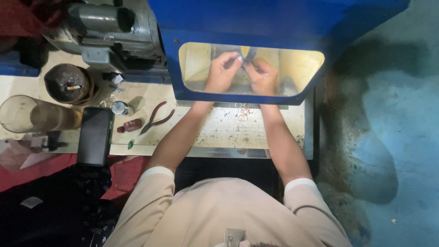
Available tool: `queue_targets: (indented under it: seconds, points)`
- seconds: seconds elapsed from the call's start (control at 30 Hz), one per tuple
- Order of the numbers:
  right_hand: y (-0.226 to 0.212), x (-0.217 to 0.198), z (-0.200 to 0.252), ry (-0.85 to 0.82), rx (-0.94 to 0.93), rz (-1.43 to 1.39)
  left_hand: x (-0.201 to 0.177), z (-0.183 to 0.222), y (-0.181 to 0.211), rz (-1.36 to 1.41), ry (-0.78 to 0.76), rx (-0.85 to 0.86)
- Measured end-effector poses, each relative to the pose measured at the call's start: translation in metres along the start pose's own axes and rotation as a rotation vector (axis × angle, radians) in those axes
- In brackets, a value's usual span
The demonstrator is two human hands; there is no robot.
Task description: Polishing small jewelry components using a bench polisher inside a protective enclosure.
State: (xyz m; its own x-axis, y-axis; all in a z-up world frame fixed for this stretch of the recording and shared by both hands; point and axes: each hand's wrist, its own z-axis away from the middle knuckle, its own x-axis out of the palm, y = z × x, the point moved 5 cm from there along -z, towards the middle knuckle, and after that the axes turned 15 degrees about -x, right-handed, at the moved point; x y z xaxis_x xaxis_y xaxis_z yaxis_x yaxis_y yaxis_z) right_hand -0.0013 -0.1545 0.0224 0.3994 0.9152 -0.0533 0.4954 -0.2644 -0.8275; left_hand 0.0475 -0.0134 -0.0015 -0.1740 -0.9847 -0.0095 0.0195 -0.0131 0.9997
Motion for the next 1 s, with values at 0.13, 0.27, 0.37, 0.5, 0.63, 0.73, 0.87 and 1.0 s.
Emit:
queue_targets:
  seconds: [0.13, 0.27, 0.37, 0.5, 0.63, 0.73, 0.87, 1.0]
  points:
    - [-0.015, -0.002, -0.001, 0.004, -0.129, 0.133, 0.006, -0.005, -0.018, 0.157, -0.033, -0.179]
    - [0.009, 0.001, 0.001, 0.009, -0.145, 0.136, -0.001, -0.004, -0.017, 0.217, -0.042, -0.249]
    - [0.024, 0.001, 0.001, -0.005, -0.153, 0.126, -0.012, -0.003, -0.008, 0.194, -0.060, -0.289]
    - [-0.017, -0.001, -0.003, -0.149, -0.258, 0.110, -0.021, 0.001, 0.014, -0.235, -0.044, 0.067]
    - [-0.020, -0.012, -0.003, -0.152, -0.189, -0.036, -0.007, 0.003, 0.007, -0.017, -0.147, -0.075]
    - [-0.004, -0.011, -0.005, -0.112, -0.198, 0.007, 0.007, -0.003, -0.011, 0.100, -0.122, -0.100]
    - [0.010, -0.007, -0.002, -0.087, -0.089, 0.049, 0.007, -0.008, -0.021, 0.130, -0.075, -0.132]
    - [0.041, -0.002, 0.001, -0.032, -0.068, -0.025, 0.004, -0.010, -0.019, 0.125, -0.047, -0.160]
